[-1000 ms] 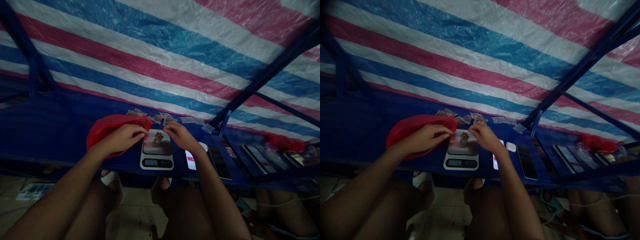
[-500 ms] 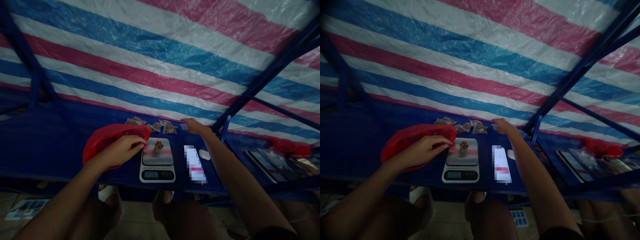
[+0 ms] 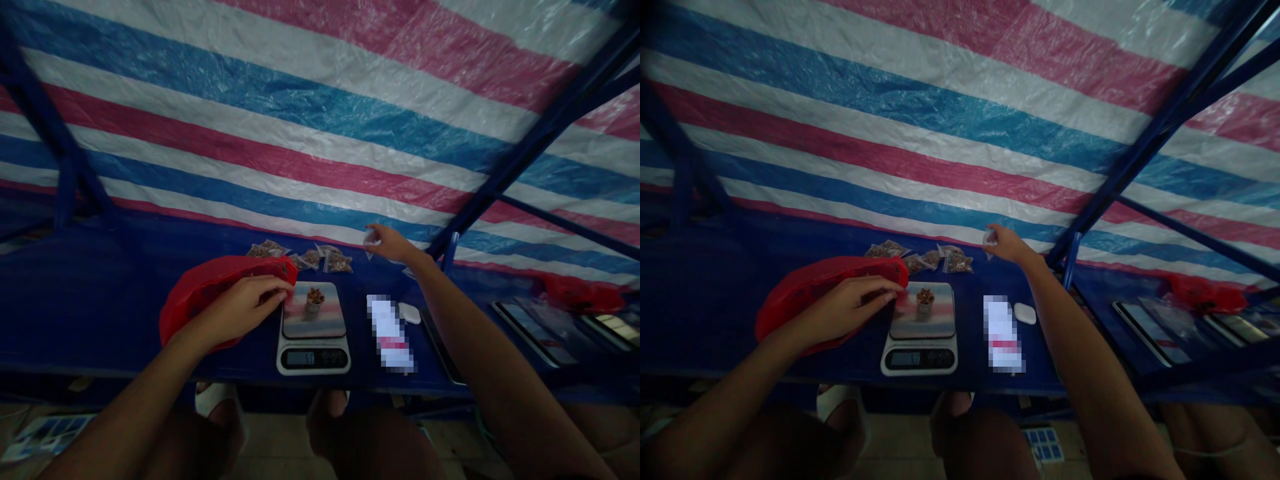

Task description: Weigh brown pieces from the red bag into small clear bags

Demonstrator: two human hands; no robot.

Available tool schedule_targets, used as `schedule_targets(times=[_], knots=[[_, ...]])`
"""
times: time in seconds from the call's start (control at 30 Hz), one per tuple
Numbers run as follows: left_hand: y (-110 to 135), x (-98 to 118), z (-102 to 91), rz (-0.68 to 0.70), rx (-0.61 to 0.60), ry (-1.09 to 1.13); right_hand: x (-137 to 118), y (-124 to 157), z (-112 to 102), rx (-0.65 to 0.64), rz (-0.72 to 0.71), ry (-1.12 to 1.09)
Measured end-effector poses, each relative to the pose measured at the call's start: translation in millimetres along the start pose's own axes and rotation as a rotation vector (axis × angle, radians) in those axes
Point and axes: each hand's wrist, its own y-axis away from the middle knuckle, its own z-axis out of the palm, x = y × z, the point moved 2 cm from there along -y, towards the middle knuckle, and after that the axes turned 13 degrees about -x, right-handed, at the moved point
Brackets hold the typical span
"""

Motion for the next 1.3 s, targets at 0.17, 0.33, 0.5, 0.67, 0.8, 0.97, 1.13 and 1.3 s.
schedule_targets(times=[0.17, 0.33, 0.5, 0.67, 0.8, 0.97, 1.13, 1.3], knots=[[-1.7, 13.5, 4.1, 0.006, 0.174, 0.087, -75.0, 37.4, 0.4, 0.060, -0.115, -0.778], [-4.0, 33.1, 12.8, 0.141, 0.396, 0.055, -159.5, 75.7, 29.4, -0.044, -0.145, -1.303], [1.2, 45.9, 5.6, 0.297, 0.464, -0.228, -194.0, 96.9, 51.5, -0.249, -0.128, -1.470], [11.7, 56.1, -9.3, 0.425, 0.406, -0.436, -196.3, 109.3, 62.3, -0.362, -0.090, -1.496], [17.8, 66.1, -17.3, 0.468, 0.366, -0.404, -198.7, 112.1, 61.8, -0.413, -0.118, -1.475], [18.5, 73.3, -18.3, 0.448, 0.290, -0.320, -204.7, 112.4, 63.3, -0.453, -0.211, -1.361], [19.4, 78.3, -17.0, 0.436, 0.249, -0.221, -204.9, 112.4, 61.3, -0.452, -0.264, -1.215], [23.8, 67.3, -16.8, 0.289, 0.220, -0.079, -167.1, 106.1, 49.9, -0.069, -0.158, -0.853]])
